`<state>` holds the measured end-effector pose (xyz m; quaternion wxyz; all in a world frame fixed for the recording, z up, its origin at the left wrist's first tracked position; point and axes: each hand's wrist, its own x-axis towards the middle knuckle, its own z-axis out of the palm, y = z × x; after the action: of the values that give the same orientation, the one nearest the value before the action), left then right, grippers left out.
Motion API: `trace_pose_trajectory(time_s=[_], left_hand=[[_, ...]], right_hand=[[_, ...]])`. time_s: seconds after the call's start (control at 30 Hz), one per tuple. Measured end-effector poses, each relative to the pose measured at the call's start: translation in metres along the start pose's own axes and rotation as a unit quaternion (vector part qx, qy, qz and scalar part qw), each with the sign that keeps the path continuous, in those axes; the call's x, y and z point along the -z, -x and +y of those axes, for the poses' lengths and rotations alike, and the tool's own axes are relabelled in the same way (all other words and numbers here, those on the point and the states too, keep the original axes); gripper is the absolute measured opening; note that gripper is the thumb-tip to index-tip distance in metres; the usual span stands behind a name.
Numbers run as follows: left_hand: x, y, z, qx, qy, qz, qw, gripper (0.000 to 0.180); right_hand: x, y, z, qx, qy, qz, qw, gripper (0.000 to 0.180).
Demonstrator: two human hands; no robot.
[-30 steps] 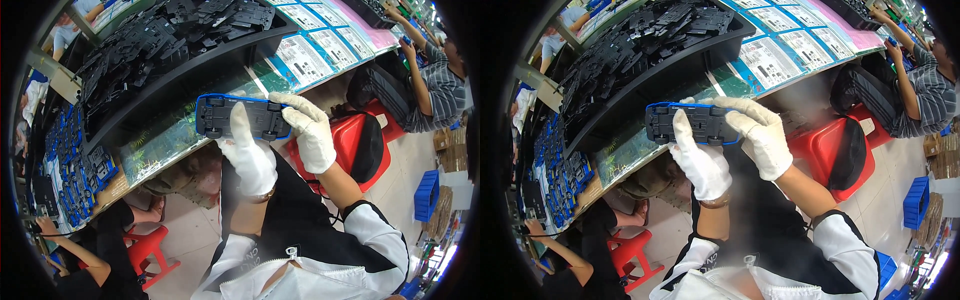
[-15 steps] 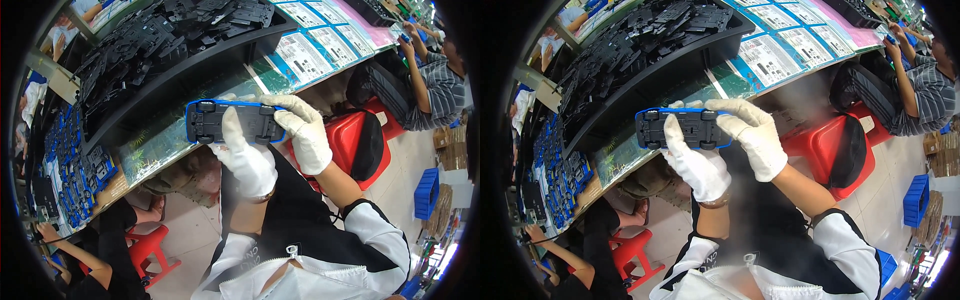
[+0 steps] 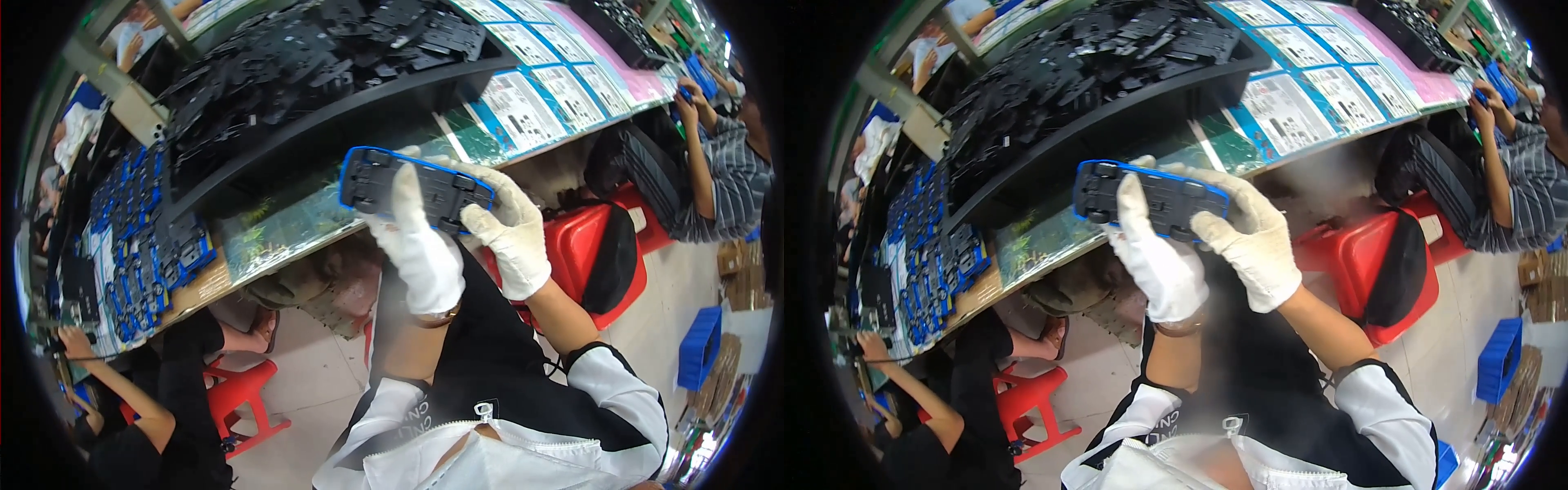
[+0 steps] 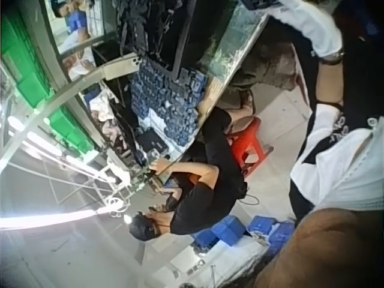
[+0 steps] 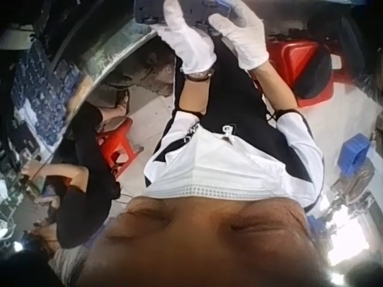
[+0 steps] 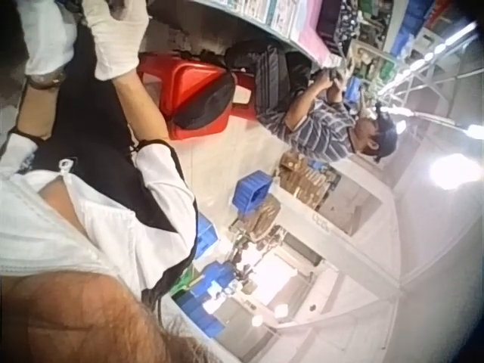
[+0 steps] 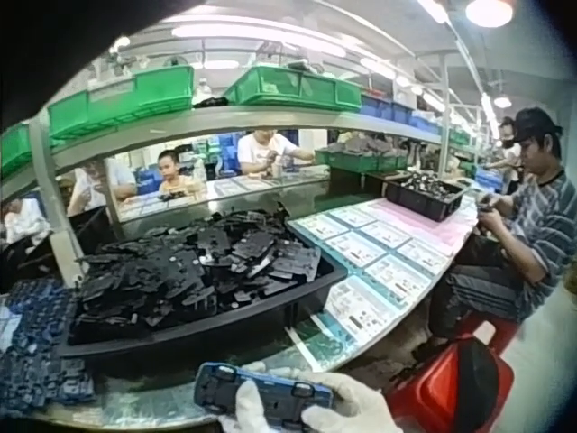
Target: The person assembles plastic parts onto a toy car chassis by hand.
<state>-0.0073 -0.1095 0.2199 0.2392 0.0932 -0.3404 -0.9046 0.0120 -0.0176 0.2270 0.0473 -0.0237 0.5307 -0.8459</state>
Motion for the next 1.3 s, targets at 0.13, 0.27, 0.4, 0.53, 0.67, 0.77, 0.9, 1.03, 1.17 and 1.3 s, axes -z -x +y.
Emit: trace_pose_trajectory(time_s=[0.13, 0.27, 0.4, 0.53, 0.67, 0.77, 0.9, 1.03, 1.17, 1.3], left_hand=[[0.007, 0.004, 0.009, -0.009, -0.053, 0.017, 0.998, 0.032], [0.031, 0.030, 0.022, -0.024, -0.086, -0.063, 0.994, 0.052], [0.104, 0.034, 0.075, 0.034, -0.124, 0.034, 0.991, 0.052], [0.181, 0.023, 0.201, -0.188, -0.416, 0.147, 0.878, 0.041], [0.257, -0.026, 0.320, -0.359, -0.637, 0.280, 0.622, 0.054], [0.318, -0.078, 0.421, -0.434, -0.615, 0.296, 0.588, 0.047], [0.400, -0.132, 0.510, -0.420, -0.703, 0.407, 0.404, 0.043], [0.337, -0.193, 0.497, -0.264, -0.740, 0.387, 0.482, 0.047], [0.306, -0.243, 0.484, -0.250, -0.790, 0.345, 0.440, 0.053], [0.299, -0.285, 0.458, -0.195, -0.820, 0.308, 0.441, 0.055]], right_hand=[[-0.008, 0.001, 0.009, 0.029, 0.053, 0.021, 0.998, 0.047], [-0.016, 0.018, 0.001, 0.015, 0.170, 0.033, 0.985, 0.051], [0.001, 0.019, 0.011, 0.144, 0.213, -0.112, 0.960, 0.049], [0.028, -0.009, 0.014, 0.245, 0.340, -0.003, 0.908, 0.031], [0.082, -0.061, 0.022, 0.270, 0.395, 0.036, 0.877, 0.030], [0.102, -0.082, 0.029, 0.289, 0.431, 0.038, 0.854, 0.026], [0.093, -0.092, 0.031, 0.318, 0.479, 0.015, 0.818, 0.018], [0.097, -0.091, 0.028, 0.337, 0.539, 0.021, 0.772, 0.016], [0.094, -0.095, 0.031, 0.340, 0.543, 0.020, 0.768, 0.013], [0.091, -0.099, 0.034, 0.389, 0.570, 0.010, 0.723, 0.015]])
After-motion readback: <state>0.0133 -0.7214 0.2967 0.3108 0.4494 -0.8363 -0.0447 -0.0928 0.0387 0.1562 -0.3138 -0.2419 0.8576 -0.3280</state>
